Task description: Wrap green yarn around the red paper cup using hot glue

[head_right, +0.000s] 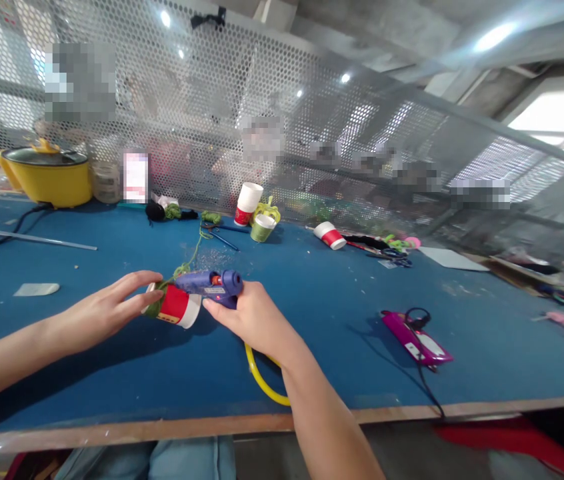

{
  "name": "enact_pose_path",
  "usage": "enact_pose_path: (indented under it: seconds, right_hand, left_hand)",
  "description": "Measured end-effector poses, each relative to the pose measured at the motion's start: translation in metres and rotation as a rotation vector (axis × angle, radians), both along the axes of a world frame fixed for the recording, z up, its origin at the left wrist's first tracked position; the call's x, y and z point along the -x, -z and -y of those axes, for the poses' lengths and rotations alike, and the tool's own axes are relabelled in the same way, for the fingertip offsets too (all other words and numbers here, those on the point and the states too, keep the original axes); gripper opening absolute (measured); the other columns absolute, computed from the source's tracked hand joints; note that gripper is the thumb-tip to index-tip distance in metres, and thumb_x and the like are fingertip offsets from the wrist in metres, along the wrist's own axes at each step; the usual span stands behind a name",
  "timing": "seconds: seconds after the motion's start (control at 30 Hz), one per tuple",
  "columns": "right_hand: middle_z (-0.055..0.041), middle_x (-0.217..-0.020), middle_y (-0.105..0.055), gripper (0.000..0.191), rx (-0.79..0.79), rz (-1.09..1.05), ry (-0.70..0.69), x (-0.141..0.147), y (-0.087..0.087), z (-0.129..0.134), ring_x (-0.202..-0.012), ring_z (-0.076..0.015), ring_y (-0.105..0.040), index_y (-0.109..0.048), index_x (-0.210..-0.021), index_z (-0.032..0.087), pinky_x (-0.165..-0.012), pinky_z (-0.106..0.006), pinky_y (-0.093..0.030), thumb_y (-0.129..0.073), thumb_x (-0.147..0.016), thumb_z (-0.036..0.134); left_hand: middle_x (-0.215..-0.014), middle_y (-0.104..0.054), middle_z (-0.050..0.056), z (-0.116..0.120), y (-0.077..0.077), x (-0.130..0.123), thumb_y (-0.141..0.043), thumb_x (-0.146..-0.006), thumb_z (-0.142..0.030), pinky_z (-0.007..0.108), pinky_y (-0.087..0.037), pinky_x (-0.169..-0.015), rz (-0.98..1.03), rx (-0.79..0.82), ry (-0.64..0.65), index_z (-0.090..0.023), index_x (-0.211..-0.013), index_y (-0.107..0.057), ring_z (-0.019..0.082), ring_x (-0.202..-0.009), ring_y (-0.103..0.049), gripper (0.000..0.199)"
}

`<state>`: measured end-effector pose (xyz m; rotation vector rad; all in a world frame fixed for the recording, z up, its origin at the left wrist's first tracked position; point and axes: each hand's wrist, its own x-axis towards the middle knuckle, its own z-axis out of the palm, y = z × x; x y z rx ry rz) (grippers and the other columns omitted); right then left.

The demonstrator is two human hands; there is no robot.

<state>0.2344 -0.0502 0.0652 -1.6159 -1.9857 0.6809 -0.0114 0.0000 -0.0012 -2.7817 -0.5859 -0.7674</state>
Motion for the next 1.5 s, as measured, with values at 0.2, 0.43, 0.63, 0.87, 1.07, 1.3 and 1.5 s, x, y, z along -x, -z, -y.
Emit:
enact_pose_path:
  seconds: [0.2, 0.43, 0.63, 0.87, 1.07, 1.3, 1.5]
  right_hand:
    - [-0.0011, -0.064, -0.064, 0.021, 0.031, -0.003, 0.004, 0.001, -0.003, 0.003, -0.059, -0.0141, -0.056, -0.062, -0.073, 0.016, -0.057, -0.025, -0.045, -0.057, -0.076, 0.037]
    - [-0.0017, -0.064, -0.064, 0.021, 0.028, 0.017, 0.009, 0.002, -0.004, 0.005, -0.060, -0.0146, -0.056, -0.064, -0.074, 0.016, -0.058, -0.026, -0.045, -0.057, -0.076, 0.036]
    - [0.0008, -0.062, -0.058, 0.017, 0.012, 0.010, -0.035, 0.005, -0.005, 0.008, -0.056, -0.0112, -0.048, -0.063, -0.072, 0.016, -0.054, -0.023, -0.042, -0.058, -0.075, 0.032]
    - [0.0029, -0.055, -0.051, 0.017, 0.005, 0.051, -0.054, 0.006, -0.004, 0.009, -0.051, -0.0099, -0.041, -0.058, -0.066, 0.017, -0.050, -0.022, -0.038, -0.058, -0.074, 0.031]
    - [0.0002, -0.060, -0.060, 0.019, 0.021, 0.023, -0.007, 0.006, -0.005, 0.008, -0.055, -0.0125, -0.050, -0.061, -0.069, 0.016, -0.054, -0.024, -0.043, -0.058, -0.075, 0.034]
    - [-0.0018, -0.065, -0.065, 0.019, -0.033, 0.002, -0.002, 0.003, -0.001, 0.002, -0.060, -0.0145, -0.057, -0.061, -0.067, 0.016, -0.059, -0.025, -0.045, -0.057, -0.076, 0.033]
    - [-0.0007, -0.064, -0.064, 0.020, -0.035, -0.007, -0.003, 0.003, 0.002, -0.004, -0.058, -0.0130, -0.054, -0.060, -0.064, 0.017, -0.057, -0.025, -0.044, -0.057, -0.076, 0.033]
  left_hand:
    - [-0.118, -0.047, 0.018, -0.002, 0.002, 0.001, -0.032, -0.086, -0.002, 0.035, -0.052, -0.083, 0.022, 0.055, 0.008, -0.013, -0.116, -0.041, 0.024, -0.108, -0.051, 0.033]
    - [-0.118, -0.047, 0.017, -0.003, 0.002, 0.001, -0.033, -0.086, -0.001, 0.036, -0.051, -0.086, 0.036, 0.083, 0.013, -0.013, -0.116, -0.041, 0.024, -0.108, -0.050, 0.033]
    - [-0.116, -0.049, 0.014, -0.004, 0.001, 0.000, -0.037, -0.088, -0.009, 0.035, -0.052, -0.086, 0.064, 0.121, -0.023, -0.015, -0.115, -0.041, 0.023, -0.106, -0.053, 0.028]
    - [-0.116, -0.048, 0.013, -0.007, 0.004, 0.001, -0.042, -0.088, -0.012, 0.036, -0.051, -0.088, 0.112, 0.179, -0.030, -0.017, -0.116, -0.041, 0.023, -0.107, -0.053, 0.029]
    - [-0.115, -0.049, 0.014, -0.005, 0.003, 0.000, -0.039, -0.088, -0.010, 0.036, -0.051, -0.088, 0.109, 0.136, -0.018, -0.015, -0.115, -0.042, 0.023, -0.106, -0.053, 0.027]
    - [-0.115, -0.049, 0.017, -0.001, -0.002, 0.000, -0.032, -0.088, -0.003, 0.035, -0.053, -0.083, 0.047, 0.033, 0.023, -0.012, -0.113, -0.042, 0.024, -0.106, -0.052, 0.029]
    - [-0.116, -0.048, 0.017, 0.001, -0.002, 0.000, -0.031, -0.088, -0.003, 0.034, -0.053, -0.082, 0.020, -0.008, 0.031, -0.013, -0.115, -0.042, 0.024, -0.110, -0.049, 0.031]
